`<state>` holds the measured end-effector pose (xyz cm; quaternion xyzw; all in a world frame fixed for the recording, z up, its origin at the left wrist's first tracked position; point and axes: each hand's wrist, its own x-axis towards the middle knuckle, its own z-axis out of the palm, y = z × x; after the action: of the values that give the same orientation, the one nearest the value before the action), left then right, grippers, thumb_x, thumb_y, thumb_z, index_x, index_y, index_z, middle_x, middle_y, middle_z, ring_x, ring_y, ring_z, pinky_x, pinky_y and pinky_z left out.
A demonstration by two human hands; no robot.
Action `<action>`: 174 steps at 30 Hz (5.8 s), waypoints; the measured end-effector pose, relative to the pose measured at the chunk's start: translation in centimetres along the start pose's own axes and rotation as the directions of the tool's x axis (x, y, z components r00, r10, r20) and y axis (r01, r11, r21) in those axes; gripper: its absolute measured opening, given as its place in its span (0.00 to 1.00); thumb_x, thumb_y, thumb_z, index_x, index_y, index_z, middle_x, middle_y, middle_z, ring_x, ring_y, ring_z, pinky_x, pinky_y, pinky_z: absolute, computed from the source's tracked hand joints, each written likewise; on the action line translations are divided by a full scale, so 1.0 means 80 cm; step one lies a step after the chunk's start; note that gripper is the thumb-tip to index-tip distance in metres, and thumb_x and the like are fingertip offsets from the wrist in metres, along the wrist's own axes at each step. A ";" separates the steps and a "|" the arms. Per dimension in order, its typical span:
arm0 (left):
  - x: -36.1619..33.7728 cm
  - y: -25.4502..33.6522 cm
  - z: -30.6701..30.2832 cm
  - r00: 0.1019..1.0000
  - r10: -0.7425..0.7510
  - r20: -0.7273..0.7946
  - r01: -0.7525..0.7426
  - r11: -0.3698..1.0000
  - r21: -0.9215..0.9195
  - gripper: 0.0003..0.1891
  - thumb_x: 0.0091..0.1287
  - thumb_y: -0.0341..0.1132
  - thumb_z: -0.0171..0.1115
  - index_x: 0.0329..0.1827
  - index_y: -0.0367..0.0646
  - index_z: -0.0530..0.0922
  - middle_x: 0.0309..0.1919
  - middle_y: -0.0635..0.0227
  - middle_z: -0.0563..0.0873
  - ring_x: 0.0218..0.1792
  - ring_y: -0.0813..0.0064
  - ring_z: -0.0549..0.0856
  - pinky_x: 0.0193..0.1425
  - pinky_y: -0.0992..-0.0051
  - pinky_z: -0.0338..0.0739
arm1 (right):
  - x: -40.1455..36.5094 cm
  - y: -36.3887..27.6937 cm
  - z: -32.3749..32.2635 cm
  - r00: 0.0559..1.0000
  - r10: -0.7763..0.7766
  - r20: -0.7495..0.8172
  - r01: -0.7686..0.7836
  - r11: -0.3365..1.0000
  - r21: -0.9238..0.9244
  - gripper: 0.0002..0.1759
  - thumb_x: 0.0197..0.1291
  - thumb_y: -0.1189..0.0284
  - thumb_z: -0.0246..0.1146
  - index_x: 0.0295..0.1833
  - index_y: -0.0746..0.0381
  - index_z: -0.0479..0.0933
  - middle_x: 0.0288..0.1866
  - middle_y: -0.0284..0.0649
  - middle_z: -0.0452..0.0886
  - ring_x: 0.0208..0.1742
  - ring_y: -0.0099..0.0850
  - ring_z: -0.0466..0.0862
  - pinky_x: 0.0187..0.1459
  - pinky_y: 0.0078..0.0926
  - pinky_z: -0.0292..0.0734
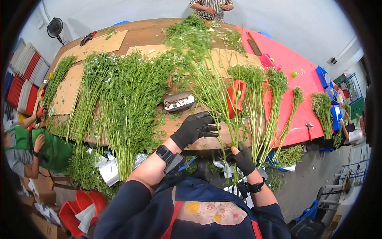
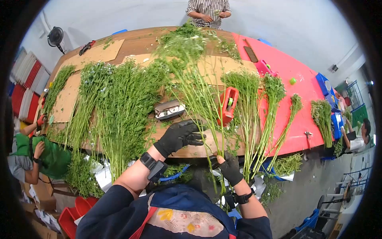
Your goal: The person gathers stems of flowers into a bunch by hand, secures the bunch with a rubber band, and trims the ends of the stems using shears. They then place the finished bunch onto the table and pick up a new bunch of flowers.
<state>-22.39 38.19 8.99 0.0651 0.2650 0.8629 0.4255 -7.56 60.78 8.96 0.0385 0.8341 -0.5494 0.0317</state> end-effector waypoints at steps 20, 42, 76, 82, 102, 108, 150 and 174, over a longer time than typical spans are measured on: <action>0.084 0.037 -0.036 0.936 0.343 -0.077 -0.255 0.814 0.522 0.17 0.71 0.35 0.52 0.61 0.41 0.72 0.55 0.67 0.78 0.49 0.71 0.80 0.47 0.66 0.81 | 0.095 0.011 -0.017 0.990 0.007 0.138 -0.012 0.999 0.033 0.17 0.64 0.67 0.58 0.52 0.67 0.76 0.33 0.37 0.80 0.34 0.23 0.78 0.38 0.26 0.75; -0.014 -0.030 -0.036 0.961 0.122 -0.250 -0.191 0.943 -0.273 0.44 0.58 0.66 0.57 0.72 0.48 0.60 0.70 0.60 0.65 0.70 0.54 0.64 0.71 0.50 0.60 | 0.031 0.039 0.055 0.965 0.179 0.190 -0.216 0.957 0.194 0.19 0.66 0.59 0.53 0.38 0.66 0.74 0.23 0.47 0.70 0.26 0.31 0.71 0.30 0.34 0.67; 0.095 -0.083 0.030 0.989 -0.008 -0.145 -0.006 0.995 -0.098 0.27 0.69 0.40 0.57 0.69 0.45 0.62 0.68 0.55 0.66 0.68 0.52 0.66 0.64 0.45 0.68 | 0.041 0.085 -0.106 0.926 -0.076 -0.370 0.063 0.997 -0.047 0.09 0.60 0.71 0.62 0.41 0.65 0.80 0.25 0.39 0.77 0.28 0.28 0.77 0.32 0.28 0.71; 0.043 -0.076 0.040 0.987 0.051 -0.153 -0.022 0.982 0.186 0.32 0.68 0.33 0.59 0.73 0.46 0.54 0.68 0.54 0.66 0.66 0.56 0.70 0.60 0.56 0.76 | 0.019 0.099 -0.032 0.985 -0.135 0.110 0.138 0.990 -0.018 0.11 0.54 0.71 0.65 0.42 0.63 0.82 0.32 0.45 0.81 0.34 0.42 0.82 0.40 0.33 0.76; -0.272 0.074 -0.042 0.974 0.219 -0.060 -0.135 0.772 0.621 0.21 0.60 0.30 0.68 0.57 0.40 0.77 0.42 0.69 0.85 0.42 0.80 0.80 0.49 0.75 0.76 | 0.033 -0.035 0.296 0.781 -0.142 0.609 0.200 0.979 -0.029 0.09 0.59 0.71 0.66 0.43 0.63 0.80 0.36 0.33 0.83 0.39 0.21 0.80 0.43 0.24 0.77; -0.373 0.103 -0.091 0.848 0.500 -0.174 -0.359 0.785 0.505 0.20 0.61 0.29 0.65 0.57 0.37 0.75 0.47 0.67 0.82 0.47 0.78 0.80 0.52 0.75 0.76 | 0.031 -0.124 0.387 0.644 -0.132 0.754 0.297 0.951 -0.087 0.23 0.60 0.61 0.59 0.58 0.61 0.73 0.35 0.52 0.82 0.38 0.45 0.84 0.42 0.40 0.76; -0.716 -0.010 -0.238 -0.005 0.378 -0.926 -0.999 0.047 0.025 0.16 0.69 0.53 0.54 0.32 0.52 0.77 0.13 0.81 0.62 0.19 0.81 0.66 0.33 0.71 0.66 | 0.508 -0.183 0.906 0.858 0.088 0.506 0.411 0.473 -0.779 0.31 0.47 0.50 0.68 0.50 0.62 0.76 0.43 0.50 0.82 0.44 0.44 0.84 0.45 0.38 0.79; -0.560 0.050 -0.174 0.526 0.529 -0.666 -0.810 0.550 -0.203 0.16 0.72 0.48 0.50 0.39 0.45 0.78 0.16 0.77 0.69 0.23 0.77 0.74 0.37 0.67 0.71 | 0.356 -0.184 0.413 0.960 0.112 0.257 -0.129 0.990 0.051 0.10 0.66 0.74 0.53 0.52 0.61 0.67 0.25 0.40 0.78 0.15 0.27 0.74 0.16 0.26 0.69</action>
<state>-1.70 -3.89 4.27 -0.1863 0.0939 0.9769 -0.0471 -37.05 25.43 6.69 0.0198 0.8002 -0.5748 0.1700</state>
